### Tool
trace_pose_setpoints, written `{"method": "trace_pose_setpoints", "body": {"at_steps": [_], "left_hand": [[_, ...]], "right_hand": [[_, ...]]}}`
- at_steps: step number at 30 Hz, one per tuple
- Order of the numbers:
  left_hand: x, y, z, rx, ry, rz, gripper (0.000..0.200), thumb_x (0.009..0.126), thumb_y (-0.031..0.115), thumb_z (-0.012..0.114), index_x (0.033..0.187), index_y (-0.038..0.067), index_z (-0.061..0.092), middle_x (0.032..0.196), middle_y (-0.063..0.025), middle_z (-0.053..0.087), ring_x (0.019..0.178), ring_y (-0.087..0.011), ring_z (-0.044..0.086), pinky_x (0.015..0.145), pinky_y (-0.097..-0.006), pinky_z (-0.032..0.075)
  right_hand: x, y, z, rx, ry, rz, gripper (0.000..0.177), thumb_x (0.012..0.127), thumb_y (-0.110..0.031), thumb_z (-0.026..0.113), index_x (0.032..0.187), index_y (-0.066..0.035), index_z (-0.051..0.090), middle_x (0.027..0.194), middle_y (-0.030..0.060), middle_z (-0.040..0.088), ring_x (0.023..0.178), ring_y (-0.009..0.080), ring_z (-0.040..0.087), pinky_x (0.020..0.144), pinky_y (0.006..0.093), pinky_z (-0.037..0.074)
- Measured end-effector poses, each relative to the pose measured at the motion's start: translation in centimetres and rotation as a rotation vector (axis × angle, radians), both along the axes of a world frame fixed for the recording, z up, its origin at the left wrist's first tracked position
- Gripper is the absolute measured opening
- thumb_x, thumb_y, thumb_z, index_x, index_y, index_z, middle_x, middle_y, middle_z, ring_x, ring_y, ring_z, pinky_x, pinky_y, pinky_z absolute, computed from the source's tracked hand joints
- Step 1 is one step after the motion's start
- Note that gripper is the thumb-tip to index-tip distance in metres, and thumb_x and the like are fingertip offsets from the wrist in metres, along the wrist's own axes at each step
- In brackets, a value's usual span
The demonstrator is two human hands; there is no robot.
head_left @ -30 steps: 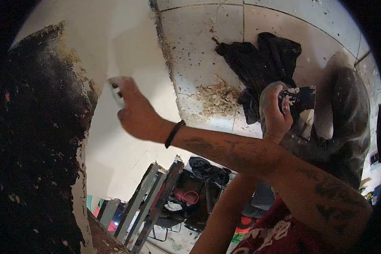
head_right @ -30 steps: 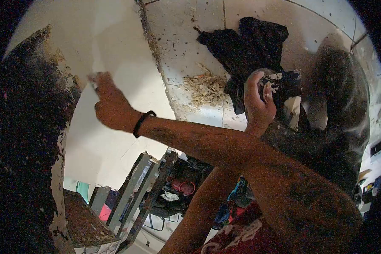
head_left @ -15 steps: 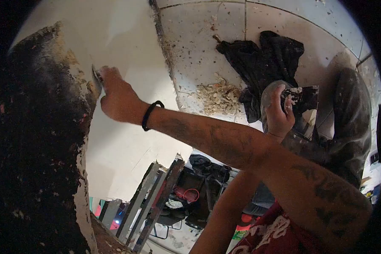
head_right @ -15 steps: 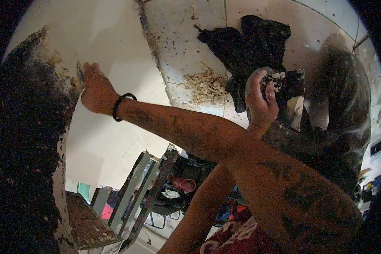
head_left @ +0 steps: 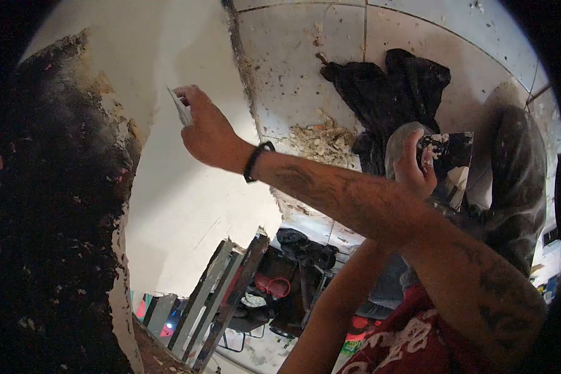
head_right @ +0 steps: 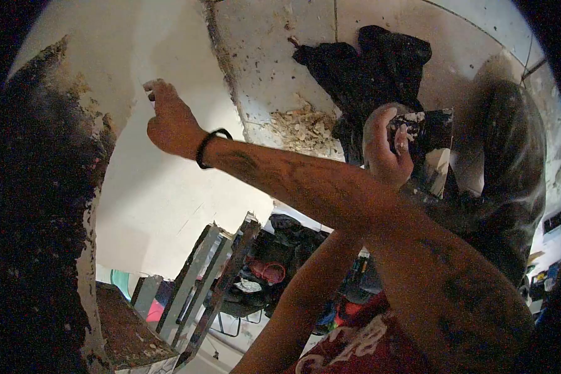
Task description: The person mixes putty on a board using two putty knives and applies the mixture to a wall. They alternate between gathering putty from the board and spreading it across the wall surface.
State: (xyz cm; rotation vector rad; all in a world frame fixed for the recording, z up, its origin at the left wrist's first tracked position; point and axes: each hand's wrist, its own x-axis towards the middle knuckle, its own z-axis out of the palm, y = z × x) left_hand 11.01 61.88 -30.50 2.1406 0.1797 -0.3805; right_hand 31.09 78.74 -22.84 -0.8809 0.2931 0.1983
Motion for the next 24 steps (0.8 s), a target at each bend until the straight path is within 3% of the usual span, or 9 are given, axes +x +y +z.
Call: {"method": "trace_pose_setpoints", "body": {"at_steps": [6, 9, 12, 15, 18, 22, 24], "left_hand": [[-0.1, 0.0, 0.0, -0.017, -0.013, 0.025, 0.038, 0.085, 0.01, 0.05, 0.121, 0.002, 0.041, 0.113, -0.0243, 0.053, 0.104, -0.0432, 0.052, 0.089, -0.0431, 0.041], [0.3, -0.3, 0.4, -0.023, -0.008, 0.053, 0.034, 0.08, 0.002, 0.052, 0.113, 0.0, 0.047, 0.109, -0.0227, 0.054, 0.1, -0.0402, 0.052, 0.09, -0.044, 0.04], [0.3, -0.3, 0.4, -0.034, -0.011, 0.066, 0.034, 0.08, 0.003, 0.052, 0.113, 0.0, 0.047, 0.108, -0.0226, 0.054, 0.101, -0.04, 0.052, 0.09, -0.0439, 0.039], [0.2, -0.3, 0.1, -0.048, -0.027, 0.076, 0.034, 0.08, 0.003, 0.052, 0.113, 0.0, 0.047, 0.108, -0.0224, 0.054, 0.101, -0.0399, 0.051, 0.09, -0.0438, 0.039], [0.1, -0.2, 0.1, -0.042, -0.034, 0.063, 0.034, 0.079, 0.003, 0.052, 0.113, 0.0, 0.047, 0.108, -0.0221, 0.053, 0.101, -0.0399, 0.051, 0.09, -0.0438, 0.039], [0.1, -0.4, -0.2, -0.035, -0.035, 0.064, 0.034, 0.08, 0.005, 0.052, 0.113, 0.0, 0.047, 0.108, -0.022, 0.053, 0.101, -0.0403, 0.05, 0.09, -0.0441, 0.038], [0.0, -0.4, -0.2, -0.03, -0.028, 0.065, 0.033, 0.08, 0.005, 0.052, 0.113, 0.0, 0.047, 0.107, -0.0221, 0.054, 0.101, -0.0405, 0.051, 0.09, -0.0442, 0.038]], "right_hand": [[1.3, 2.4, 0.2, 0.033, -0.007, 0.064, 0.047, 0.068, 0.007, 0.044, 0.114, 0.004, 0.04, 0.107, 0.0248, 0.045, 0.106, 0.0394, 0.044, 0.093, 0.0454, 0.034], [1.3, 5.5, -0.1, -0.115, -0.086, -0.07, 0.045, 0.069, 0.003, 0.042, 0.113, 0.009, 0.037, 0.104, 0.0293, 0.043, 0.102, 0.0449, 0.043, 0.094, 0.0512, 0.034], [1.6, 3.4, 1.2, 0.01, -0.092, 0.036, 0.052, 0.068, 0.002, 0.042, 0.117, 0.014, 0.032, 0.111, 0.0353, 0.04, 0.107, 0.0487, 0.041, 0.097, 0.0522, 0.032], [0.9, 4.2, 3.2, -0.055, -0.057, -0.108, 0.051, 0.066, 0.007, 0.046, 0.115, 0.007, 0.033, 0.106, 0.0297, 0.039, 0.1, 0.0467, 0.043, 0.088, 0.0515, 0.036], [-0.1, 3.2, 4.8, -0.113, -0.061, -0.071, 0.053, 0.067, 0.002, 0.043, 0.117, 0.016, 0.03, 0.108, 0.0376, 0.04, 0.102, 0.0524, 0.041, 0.093, 0.0535, 0.035], [-2.3, -0.5, 7.3, 0.008, -0.045, 0.024, 0.062, 0.061, 0.007, 0.045, 0.121, 0.013, 0.029, 0.111, 0.0342, 0.038, 0.107, 0.0507, 0.039, 0.095, 0.053, 0.034], [-3.5, -2.0, 7.3, 0.088, -0.101, -0.043, 0.065, 0.058, 0.011, 0.042, 0.122, 0.007, 0.033, 0.11, 0.029, 0.039, 0.107, 0.0474, 0.039, 0.095, 0.0514, 0.035]]}}
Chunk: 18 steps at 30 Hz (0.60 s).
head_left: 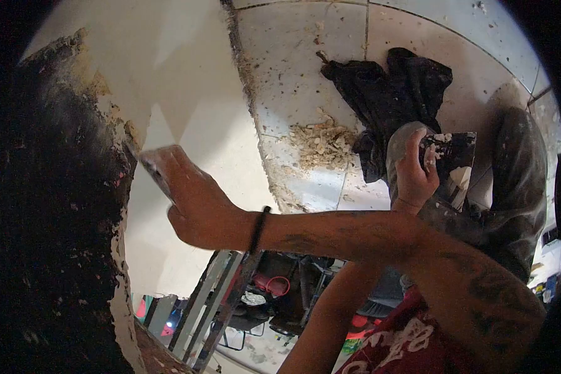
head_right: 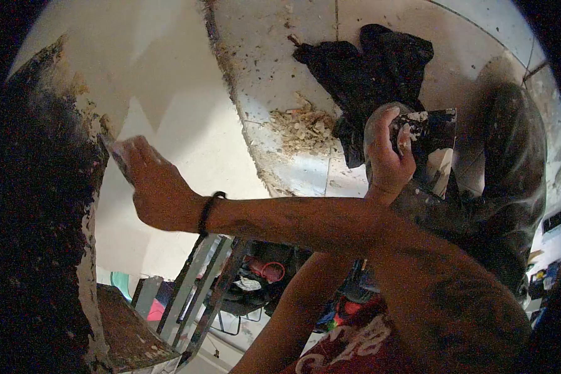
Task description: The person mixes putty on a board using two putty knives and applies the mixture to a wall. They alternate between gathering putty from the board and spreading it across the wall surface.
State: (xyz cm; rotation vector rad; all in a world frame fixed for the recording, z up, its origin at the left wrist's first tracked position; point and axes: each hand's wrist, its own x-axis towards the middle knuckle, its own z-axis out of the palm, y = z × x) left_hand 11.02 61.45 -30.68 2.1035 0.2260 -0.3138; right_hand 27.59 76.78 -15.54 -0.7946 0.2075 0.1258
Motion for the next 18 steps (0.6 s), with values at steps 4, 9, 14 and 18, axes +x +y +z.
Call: {"method": "trace_pose_setpoints", "body": {"at_steps": [4, 9, 14, 18], "left_hand": [[0.2, -0.1, 0.1, -0.008, 0.032, 0.019, 0.033, 0.081, 0.006, 0.052, 0.113, 0.001, 0.047, 0.107, -0.0226, 0.054, 0.1, -0.0408, 0.051, 0.089, -0.0444, 0.04], [0.4, 0.0, 0.4, 0.023, 0.032, -0.018, 0.035, 0.083, 0.007, 0.051, 0.116, 0.002, 0.045, 0.108, -0.0242, 0.054, 0.099, -0.0432, 0.053, 0.086, -0.0443, 0.042], [0.4, 0.4, 0.5, 0.042, 0.048, -0.083, 0.039, 0.086, 0.009, 0.048, 0.124, 0.004, 0.039, 0.112, -0.0266, 0.054, 0.1, -0.0451, 0.055, 0.083, -0.0426, 0.046], [0.2, 0.3, 0.0, 0.035, 0.018, -0.056, 0.036, 0.085, 0.009, 0.048, 0.12, 0.002, 0.042, 0.109, -0.0244, 0.055, 0.098, -0.0415, 0.056, 0.082, -0.0422, 0.045]], "right_hand": [[0.0, 0.9, -2.7, -0.062, 0.055, -0.119, 0.059, 0.058, 0.011, 0.039, 0.116, 0.005, 0.037, 0.102, 0.027, 0.041, 0.1, 0.0454, 0.044, 0.088, 0.0522, 0.038], [4.7, 3.0, -6.5, -0.183, 0.045, -0.039, 0.053, 0.067, 0.008, 0.042, 0.12, 0.002, 0.034, 0.106, 0.0241, 0.042, 0.1, 0.0397, 0.046, 0.087, 0.0467, 0.039], [5.6, 4.0, -5.3, -0.172, -0.001, -0.024, 0.048, 0.067, 0.006, 0.044, 0.115, 0.004, 0.035, 0.102, 0.0256, 0.041, 0.093, 0.0419, 0.045, 0.083, 0.0493, 0.039], [5.1, 4.3, -3.5, -0.293, 0.022, -0.067, 0.052, 0.066, 0.007, 0.045, 0.116, 0.005, 0.034, 0.101, 0.0251, 0.041, 0.09, 0.0433, 0.046, 0.08, 0.0515, 0.04]]}}
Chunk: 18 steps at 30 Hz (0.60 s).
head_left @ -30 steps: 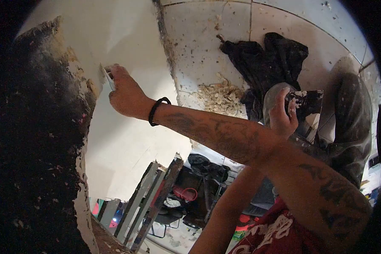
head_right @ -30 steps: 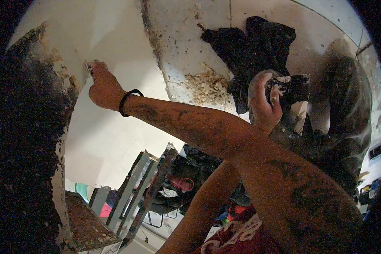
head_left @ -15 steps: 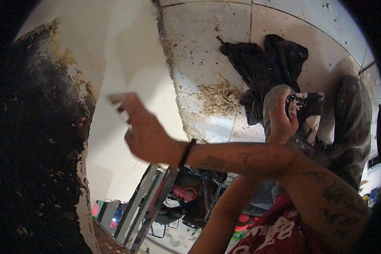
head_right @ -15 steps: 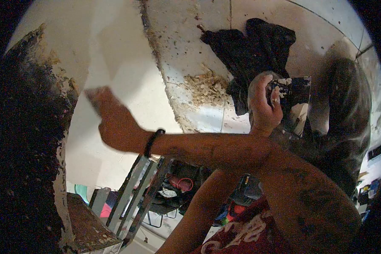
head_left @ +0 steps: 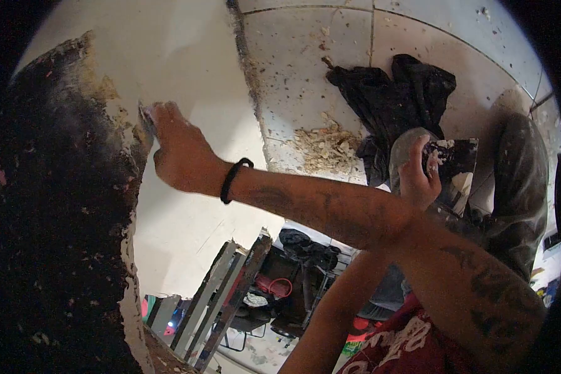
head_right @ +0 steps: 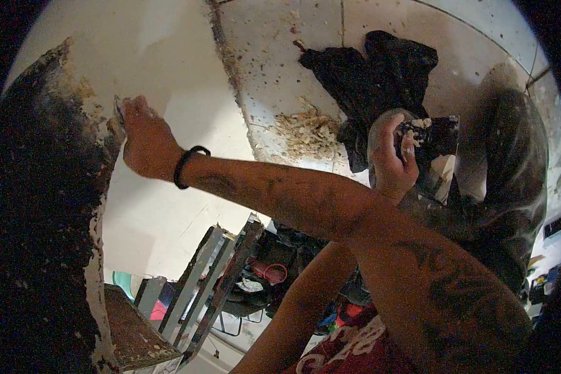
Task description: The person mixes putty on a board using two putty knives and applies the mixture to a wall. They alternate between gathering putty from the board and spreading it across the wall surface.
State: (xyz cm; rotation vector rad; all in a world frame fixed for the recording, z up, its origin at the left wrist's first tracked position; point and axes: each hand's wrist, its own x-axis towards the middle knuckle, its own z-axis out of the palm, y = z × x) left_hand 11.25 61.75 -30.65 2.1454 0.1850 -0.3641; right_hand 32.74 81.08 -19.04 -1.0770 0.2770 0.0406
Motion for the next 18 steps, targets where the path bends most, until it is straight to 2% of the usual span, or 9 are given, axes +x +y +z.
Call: {"method": "trace_pose_setpoints", "body": {"at_steps": [3, 6, 7, 10, 11, 14, 18], "left_hand": [[0.3, -0.5, 0.7, -0.03, 0.008, 0.082, 0.031, 0.083, 0.009, 0.052, 0.112, 0.001, 0.049, 0.105, -0.0217, 0.055, 0.097, -0.0397, 0.053, 0.086, -0.0439, 0.041], [0.5, -1.0, 0.6, -0.007, 0.039, 0.097, 0.03, 0.084, 0.01, 0.053, 0.112, 0.001, 0.049, 0.105, -0.0207, 0.056, 0.096, -0.0387, 0.053, 0.085, -0.0438, 0.041], [0.6, -1.1, 0.5, 0.021, 0.024, 0.08, 0.03, 0.084, 0.01, 0.053, 0.112, 0.001, 0.049, 0.105, -0.0204, 0.056, 0.096, -0.0385, 0.053, 0.085, -0.0438, 0.041], [0.7, -1.7, 0.6, 0.074, 0.046, 0.032, 0.032, 0.085, 0.011, 0.052, 0.115, 0.002, 0.047, 0.106, -0.0214, 0.056, 0.098, -0.0389, 0.054, 0.086, -0.0435, 0.041], [0.5, -1.8, 0.7, 0.078, 0.073, 0.014, 0.033, 0.086, 0.012, 0.051, 0.117, 0.002, 0.045, 0.108, -0.0226, 0.055, 0.1, -0.0399, 0.054, 0.087, -0.0433, 0.042], [0.4, -1.9, 0.3, 0.116, 0.075, -0.022, 0.037, 0.086, 0.012, 0.051, 0.12, 0.003, 0.043, 0.112, -0.0233, 0.054, 0.107, -0.0403, 0.052, 0.09, -0.0441, 0.04], [-0.6, -1.1, 0.5, 0.15, 0.099, -0.016, 0.035, 0.085, 0.011, 0.051, 0.119, 0.003, 0.044, 0.113, -0.0226, 0.053, 0.106, -0.0399, 0.051, 0.089, -0.0445, 0.04]], "right_hand": [[-1.3, -3.0, 1.5, 0.132, 0.001, 0.171, 0.051, 0.066, 0.004, 0.046, 0.115, 0.009, 0.032, 0.11, 0.0345, 0.04, 0.1, 0.0497, 0.046, 0.086, 0.0536, 0.04], [-3.2, -6.8, 2.4, 0.243, -0.119, 0.293, 0.056, 0.065, 0.005, 0.047, 0.119, 0.009, 0.03, 0.114, 0.034, 0.038, 0.101, 0.049, 0.046, 0.086, 0.0518, 0.042], [-4.5, -6.5, 2.9, 0.191, -0.142, 0.19, 0.06, 0.064, 0.008, 0.048, 0.122, 0.006, 0.03, 0.114, 0.0284, 0.04, 0.099, 0.0444, 0.049, 0.085, 0.0488, 0.043], [-5.5, -8.2, 2.6, 0.297, -0.036, 0.08, 0.058, 0.07, 0.013, 0.043, 0.124, -0.004, 0.033, 0.114, 0.0198, 0.043, 0.103, 0.0342, 0.05, 0.087, 0.0419, 0.043], [-4.9, -8.2, 1.3, 0.286, 0.032, 0.146, 0.057, 0.071, 0.013, 0.044, 0.125, -0.005, 0.034, 0.117, 0.0192, 0.043, 0.104, 0.0318, 0.049, 0.09, 0.0388, 0.042], [-2.0, -4.6, -3.4, 0.057, -0.059, 0.006, 0.048, 0.076, 0.009, 0.044, 0.122, -0.004, 0.036, 0.112, 0.02, 0.046, 0.102, 0.0308, 0.049, 0.09, 0.036, 0.039], [1.1, -2.0, -4.7, 0.229, 0.034, 0.145, 0.043, 0.077, 0.006, 0.046, 0.118, -0.005, 0.038, 0.099, 0.0168, 0.053, 0.089, 0.0309, 0.055, 0.081, 0.0356, 0.045]]}}
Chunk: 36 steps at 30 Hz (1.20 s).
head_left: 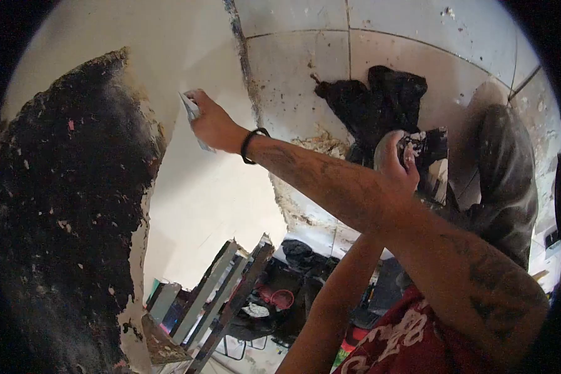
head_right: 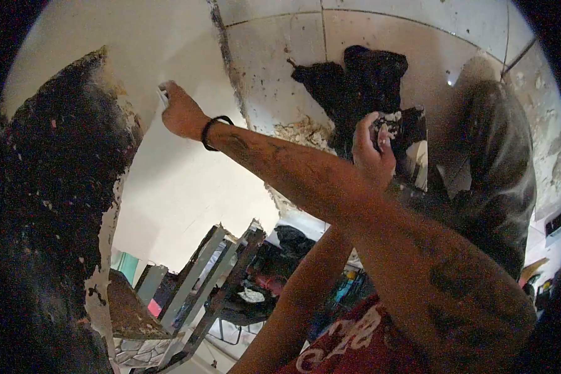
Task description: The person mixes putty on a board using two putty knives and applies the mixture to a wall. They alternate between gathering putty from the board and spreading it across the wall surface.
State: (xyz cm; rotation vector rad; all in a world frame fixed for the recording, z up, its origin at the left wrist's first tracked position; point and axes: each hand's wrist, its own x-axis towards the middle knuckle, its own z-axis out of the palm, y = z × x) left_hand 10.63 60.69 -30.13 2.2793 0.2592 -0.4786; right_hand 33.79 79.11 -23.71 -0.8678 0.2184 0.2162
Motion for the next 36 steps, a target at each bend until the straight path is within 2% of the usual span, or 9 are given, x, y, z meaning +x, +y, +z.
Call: {"method": "trace_pose_setpoints", "body": {"at_steps": [7, 12, 18, 19, 20, 22, 23, 31, 36], "left_hand": [[-0.3, 0.2, -1.1, -0.146, 0.03, 0.129, 0.033, 0.085, 0.011, 0.05, 0.117, 0.003, 0.046, 0.11, -0.022, 0.053, 0.1, -0.0407, 0.052, 0.089, -0.0453, 0.039], [0.3, 0.4, -0.9, -0.071, -0.15, 0.028, 0.029, 0.085, 0.01, 0.051, 0.113, 0.001, 0.048, 0.106, -0.0213, 0.055, 0.097, -0.0377, 0.054, 0.085, -0.0415, 0.043], [1.0, 0.0, -0.1, -0.116, -0.098, 0.082, 0.029, 0.084, 0.01, 0.053, 0.111, 0.0, 0.05, 0.107, -0.0208, 0.055, 0.098, -0.0376, 0.054, 0.087, -0.0413, 0.042], [1.0, 0.1, -0.2, -0.103, -0.104, 0.069, 0.029, 0.084, 0.01, 0.053, 0.111, 0.001, 0.05, 0.107, -0.0208, 0.055, 0.098, -0.0378, 0.054, 0.087, -0.0416, 0.042], [1.1, 0.1, -0.1, -0.107, -0.087, 0.07, 0.029, 0.084, 0.009, 0.053, 0.111, 0.001, 0.05, 0.107, -0.0208, 0.055, 0.098, -0.0379, 0.054, 0.087, -0.0418, 0.042], [1.4, 0.0, 0.4, -0.111, -0.056, 0.072, 0.03, 0.083, 0.009, 0.053, 0.112, 0.001, 0.05, 0.106, -0.0207, 0.055, 0.098, -0.0382, 0.054, 0.087, -0.0422, 0.042], [1.2, 0.2, 0.2, -0.128, -0.061, 0.056, 0.033, 0.084, 0.01, 0.052, 0.115, 0.001, 0.047, 0.108, -0.0221, 0.055, 0.1, -0.0397, 0.053, 0.087, -0.0424, 0.042], [1.2, 0.7, -0.1, -0.169, -0.035, 0.025, 0.041, 0.084, 0.009, 0.051, 0.123, 0.002, 0.042, 0.113, -0.0239, 0.054, 0.107, -0.0425, 0.052, 0.091, -0.0421, 0.041], [1.3, 0.9, -0.2, -0.183, 0.03, 0.019, 0.042, 0.082, 0.007, 0.052, 0.123, 0.003, 0.042, 0.115, -0.0236, 0.053, 0.109, -0.0427, 0.05, 0.089, -0.0423, 0.042]], "right_hand": [[1.3, 0.9, 1.3, 0.014, -0.014, -0.093, 0.041, 0.077, 0.004, 0.047, 0.117, -0.001, 0.04, 0.103, 0.0213, 0.053, 0.093, 0.035, 0.055, 0.081, 0.0407, 0.044], [1.5, 0.9, 2.3, -0.116, -0.143, -0.172, 0.046, 0.073, 0.005, 0.048, 0.117, 0.002, 0.038, 0.106, 0.0257, 0.048, 0.099, 0.0406, 0.05, 0.087, 0.0454, 0.04], [-0.8, 0.2, 5.5, -0.18, -0.069, -0.15, 0.057, 0.069, 0.004, 0.051, 0.122, 0.003, 0.031, 0.109, 0.0301, 0.042, 0.102, 0.0458, 0.045, 0.088, 0.0497, 0.039], [-1.3, -1.5, 6.1, -0.089, -0.065, 0.016, 0.061, 0.068, 0.005, 0.051, 0.124, 0.004, 0.028, 0.11, 0.0312, 0.04, 0.106, 0.0471, 0.042, 0.087, 0.0515, 0.04], [-2.2, -1.5, 6.9, -0.277, -0.113, -0.118, 0.064, 0.067, 0.007, 0.048, 0.127, 0.002, 0.026, 0.11, 0.0288, 0.039, 0.106, 0.0469, 0.043, 0.083, 0.0528, 0.041], [-3.6, -3.2, 7.4, -0.09, -0.141, -0.031, 0.065, 0.066, 0.009, 0.045, 0.128, -0.001, 0.027, 0.111, 0.0259, 0.039, 0.107, 0.0449, 0.044, 0.083, 0.0515, 0.043], [-4.0, -4.3, 7.0, 0.046, -0.189, -0.026, 0.065, 0.067, 0.01, 0.044, 0.128, -0.004, 0.028, 0.111, 0.0234, 0.041, 0.106, 0.0419, 0.046, 0.085, 0.048, 0.043], [1.1, -1.0, 1.6, -0.051, -0.02, -0.082, 0.049, 0.071, 0.007, 0.047, 0.118, -0.001, 0.037, 0.11, 0.0222, 0.047, 0.106, 0.0376, 0.048, 0.093, 0.0421, 0.038], [2.8, -0.6, 3.0, -0.041, -0.037, -0.096, 0.044, 0.072, -0.001, 0.052, 0.114, 0.004, 0.038, 0.105, 0.026, 0.046, 0.101, 0.0425, 0.048, 0.087, 0.048, 0.041]]}}
